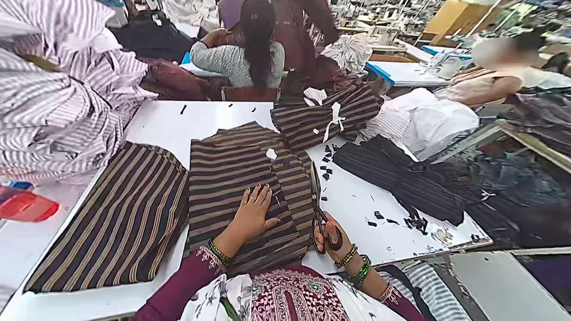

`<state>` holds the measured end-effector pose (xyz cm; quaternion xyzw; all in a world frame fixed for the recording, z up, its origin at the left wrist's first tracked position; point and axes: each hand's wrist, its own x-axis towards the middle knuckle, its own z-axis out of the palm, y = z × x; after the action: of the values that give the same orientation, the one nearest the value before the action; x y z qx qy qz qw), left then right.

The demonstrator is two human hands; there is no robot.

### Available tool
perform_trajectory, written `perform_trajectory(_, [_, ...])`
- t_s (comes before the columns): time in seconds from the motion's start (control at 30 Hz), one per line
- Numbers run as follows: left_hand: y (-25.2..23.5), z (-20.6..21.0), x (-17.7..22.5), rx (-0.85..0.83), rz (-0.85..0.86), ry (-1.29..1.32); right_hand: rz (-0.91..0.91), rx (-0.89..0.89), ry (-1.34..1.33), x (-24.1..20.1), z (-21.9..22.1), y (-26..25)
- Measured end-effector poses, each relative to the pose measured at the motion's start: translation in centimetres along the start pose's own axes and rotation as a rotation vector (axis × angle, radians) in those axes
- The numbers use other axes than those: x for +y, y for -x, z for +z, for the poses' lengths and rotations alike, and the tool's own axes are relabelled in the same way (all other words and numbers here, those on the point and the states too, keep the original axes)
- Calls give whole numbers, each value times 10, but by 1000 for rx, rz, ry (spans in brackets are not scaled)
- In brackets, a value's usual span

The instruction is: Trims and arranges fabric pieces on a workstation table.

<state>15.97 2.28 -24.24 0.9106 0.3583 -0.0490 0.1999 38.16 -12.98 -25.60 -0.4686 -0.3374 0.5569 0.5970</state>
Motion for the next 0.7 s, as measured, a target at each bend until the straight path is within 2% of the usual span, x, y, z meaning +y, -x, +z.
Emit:
perform_trajectory(0.17, [0, -1, 0, -8, 13, 20, 295, -276, 194, -18, -9, 28])
perform_trajectory(0.27, [0, 0, -1, 12, 25, 45, 415, -364, 271, -29, -13, 42])
perform_trajectory(0.4, [1, 1, -4, 45, 74, 74, 465, -362, 429, -34, -12, 49])
perform_trajectory(0.53, [1, 3, -6, 65, 148, 97, 475, -314, 453, -36, -6, 47])
perform_trajectory(0.7, [2, 2, -6, 36, 146, 77, 525, -308, 528, -40, 4, 41])
